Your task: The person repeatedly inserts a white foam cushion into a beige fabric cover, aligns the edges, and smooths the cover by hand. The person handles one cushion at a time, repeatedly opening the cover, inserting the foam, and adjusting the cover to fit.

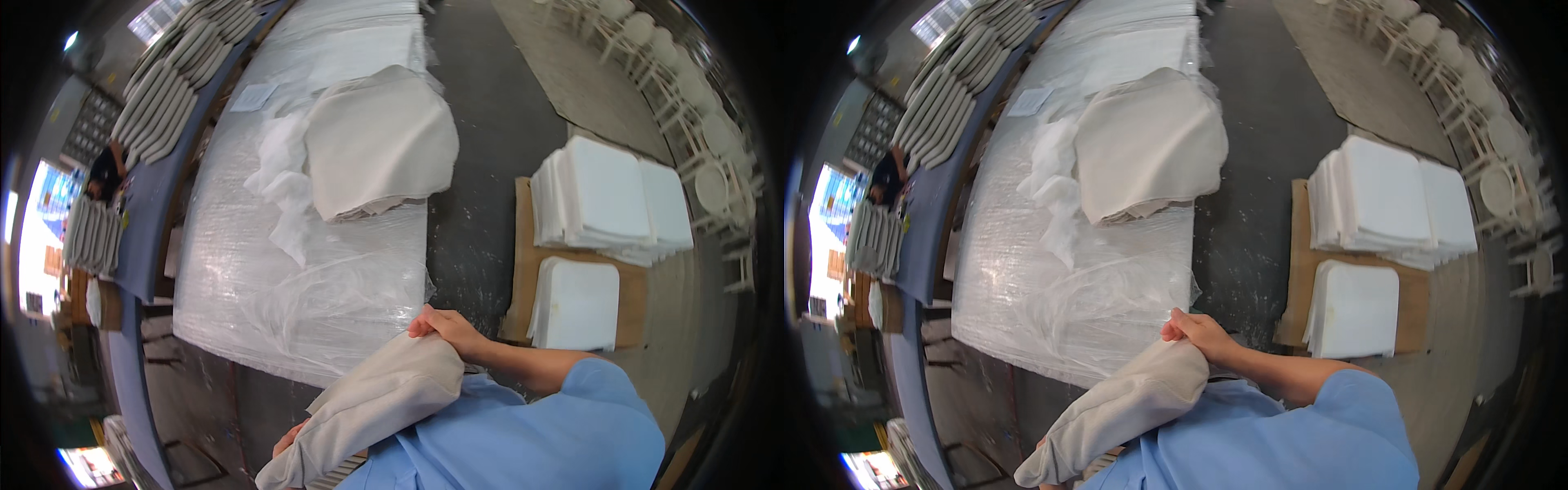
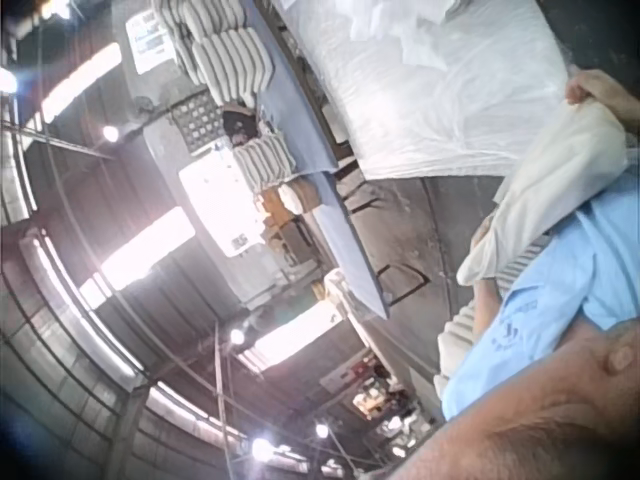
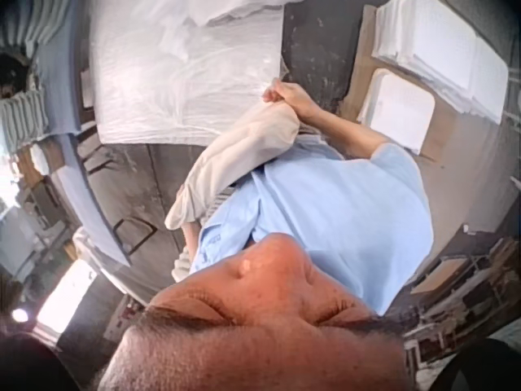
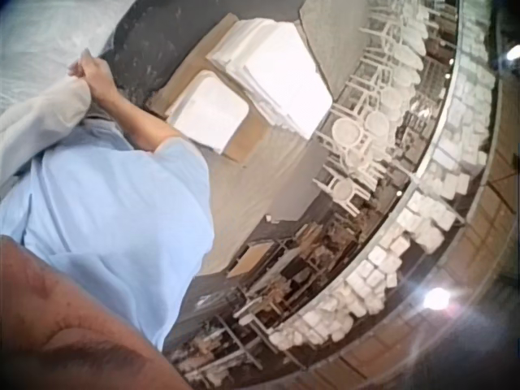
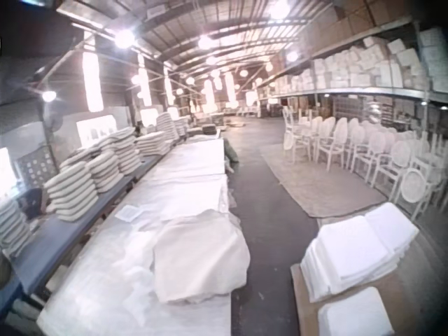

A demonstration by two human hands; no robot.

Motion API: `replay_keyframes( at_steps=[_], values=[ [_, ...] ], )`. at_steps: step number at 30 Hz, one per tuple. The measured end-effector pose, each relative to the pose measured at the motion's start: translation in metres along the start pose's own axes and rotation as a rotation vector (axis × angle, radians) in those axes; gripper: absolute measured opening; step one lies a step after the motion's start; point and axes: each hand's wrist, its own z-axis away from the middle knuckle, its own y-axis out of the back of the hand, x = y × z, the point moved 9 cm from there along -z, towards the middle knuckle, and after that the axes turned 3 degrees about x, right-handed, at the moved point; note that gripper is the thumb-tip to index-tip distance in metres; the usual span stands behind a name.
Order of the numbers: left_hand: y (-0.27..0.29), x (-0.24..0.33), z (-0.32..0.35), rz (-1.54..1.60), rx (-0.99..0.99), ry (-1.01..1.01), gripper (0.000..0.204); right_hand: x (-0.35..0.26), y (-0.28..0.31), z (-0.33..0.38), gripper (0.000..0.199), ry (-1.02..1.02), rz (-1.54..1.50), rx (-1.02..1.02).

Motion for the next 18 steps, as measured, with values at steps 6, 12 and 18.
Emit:
replay_keyframes(
  at_steps=[6,12,18],
  values=[
    [0.043,0.028,-0.023,-0.430,-0.022,0.143,0.056,0.052,0.012,0.015,0.043,0.113,0.076,0.435],
    [0.060,0.068,-0.032,-0.851,0.049,0.213,0.058,0.067,-0.007,0.057,0.031,0.341,-0.325,0.284],
    [-0.128,0.144,-0.016,-0.985,-0.386,-0.057,0.063,0.069,-0.002,0.109,0.031,0.549,-0.353,0.347]
  ],
)
